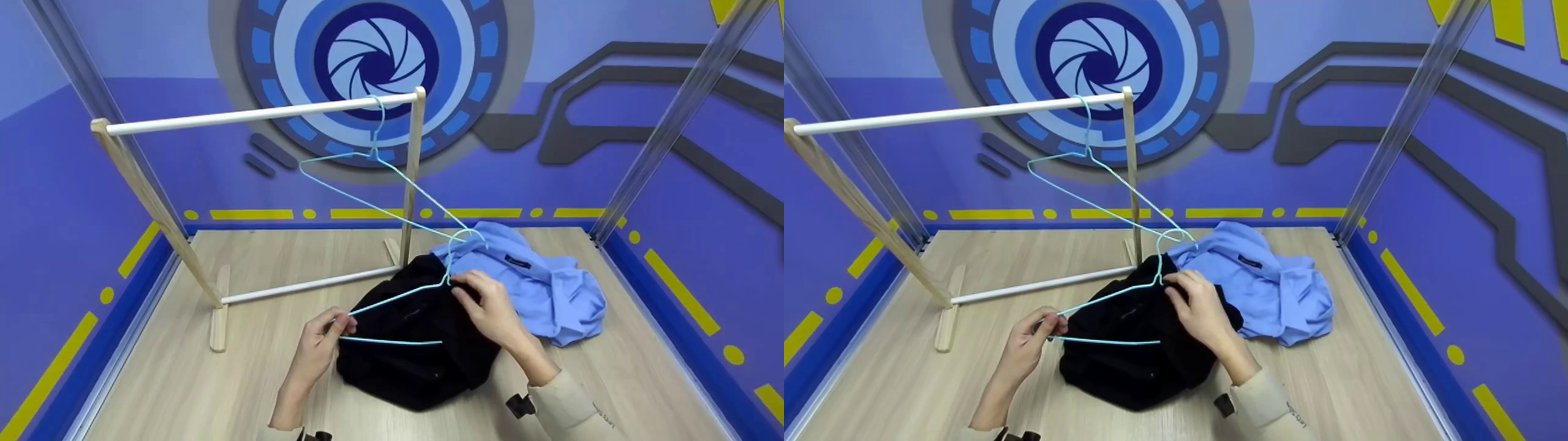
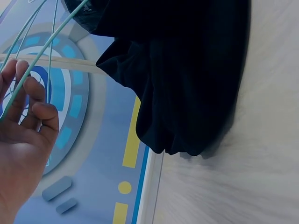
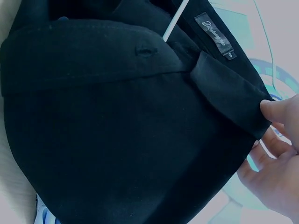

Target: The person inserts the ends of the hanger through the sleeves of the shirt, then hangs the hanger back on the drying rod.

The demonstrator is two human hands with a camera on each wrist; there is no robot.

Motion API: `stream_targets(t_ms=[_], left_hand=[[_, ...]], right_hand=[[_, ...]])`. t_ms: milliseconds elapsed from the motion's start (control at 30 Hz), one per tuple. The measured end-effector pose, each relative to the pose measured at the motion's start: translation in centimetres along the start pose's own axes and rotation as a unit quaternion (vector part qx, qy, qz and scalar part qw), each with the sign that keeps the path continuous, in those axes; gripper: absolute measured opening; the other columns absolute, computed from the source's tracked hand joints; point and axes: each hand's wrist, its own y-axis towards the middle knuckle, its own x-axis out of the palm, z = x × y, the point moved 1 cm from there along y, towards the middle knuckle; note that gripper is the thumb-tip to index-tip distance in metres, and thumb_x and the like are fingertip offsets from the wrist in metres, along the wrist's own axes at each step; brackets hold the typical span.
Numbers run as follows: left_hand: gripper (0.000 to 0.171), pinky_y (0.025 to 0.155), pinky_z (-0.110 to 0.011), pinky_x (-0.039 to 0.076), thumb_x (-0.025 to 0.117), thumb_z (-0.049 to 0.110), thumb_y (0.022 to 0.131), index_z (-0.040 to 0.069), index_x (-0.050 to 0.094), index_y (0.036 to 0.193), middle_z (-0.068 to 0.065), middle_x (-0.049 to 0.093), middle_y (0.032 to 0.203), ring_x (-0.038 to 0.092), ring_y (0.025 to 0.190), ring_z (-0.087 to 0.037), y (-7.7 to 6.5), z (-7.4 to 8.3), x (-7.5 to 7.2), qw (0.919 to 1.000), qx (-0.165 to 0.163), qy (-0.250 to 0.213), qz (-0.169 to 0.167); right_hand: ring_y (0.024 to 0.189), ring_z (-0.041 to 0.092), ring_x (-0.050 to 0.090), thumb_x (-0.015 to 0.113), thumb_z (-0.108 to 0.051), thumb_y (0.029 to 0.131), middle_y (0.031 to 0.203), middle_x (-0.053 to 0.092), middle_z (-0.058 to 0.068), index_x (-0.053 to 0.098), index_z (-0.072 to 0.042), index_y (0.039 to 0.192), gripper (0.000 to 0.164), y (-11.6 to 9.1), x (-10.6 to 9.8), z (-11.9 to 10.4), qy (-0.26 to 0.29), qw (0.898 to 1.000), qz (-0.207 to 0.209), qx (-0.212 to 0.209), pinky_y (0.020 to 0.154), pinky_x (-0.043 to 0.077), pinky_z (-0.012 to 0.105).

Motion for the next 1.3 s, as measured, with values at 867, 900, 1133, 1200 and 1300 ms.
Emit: stream_targets(t_ms=[867,900,1133,1200,1300], left_hand=[[0.013,0.072,-0.028,0.052,0.052,-0.010,0.102,-0.005,0.064,0.097,-0.020,0.061,0.088,0.062,0.080,-0.022,0.3,-0.2,-0.1,0.9990,0.043,0.000,0.011],[0.012,0.072,-0.029,0.052,0.052,-0.009,0.102,-0.006,0.063,0.099,-0.021,0.061,0.088,0.062,0.081,-0.021,0.3,-0.2,-0.1,0.9992,0.038,0.004,0.014],[0.015,0.077,-0.027,0.051,0.058,-0.002,0.102,0.001,0.062,0.116,-0.016,0.064,0.098,0.064,0.089,-0.027,0.2,0.0,-0.1,0.9966,-0.014,0.046,0.067],[0.018,0.078,-0.026,0.051,0.060,0.000,0.102,0.001,0.060,0.120,-0.012,0.064,0.102,0.063,0.091,-0.024,0.1,0.0,-0.1,0.9951,-0.034,0.042,0.083],[0.022,0.079,-0.025,0.049,0.062,0.003,0.101,-0.001,0.057,0.122,-0.011,0.063,0.103,0.062,0.093,-0.018,0.0,0.0,-0.1,0.9938,-0.053,0.029,0.094]], right_hand=[[0.113,0.022,0.064,0.062,0.018,0.093,0.115,0.071,0.021,0.068,0.012,0.112,0.021,1.2,-0.7,-3.2,0.183,0.982,-0.033,0.044,0.096,0.049,0.023],[0.112,0.024,0.064,0.062,0.018,0.093,0.115,0.071,0.022,0.068,0.012,0.111,0.020,1.2,-0.6,-3.2,0.184,0.981,-0.033,0.044,0.095,0.048,0.022],[0.100,0.023,0.065,0.062,0.015,0.094,0.104,0.070,0.024,0.070,0.009,0.104,0.014,1.4,-0.5,-3.5,0.174,0.984,-0.021,0.043,0.088,0.049,0.020],[0.095,0.021,0.064,0.063,0.015,0.093,0.100,0.070,0.024,0.070,0.008,0.101,0.013,1.4,-0.4,-3.5,0.173,0.984,-0.014,0.039,0.083,0.050,0.020],[0.087,0.018,0.062,0.064,0.016,0.092,0.094,0.069,0.020,0.070,0.008,0.097,0.012,1.5,-0.3,-3.6,0.170,0.985,0.000,0.034,0.078,0.049,0.020]])
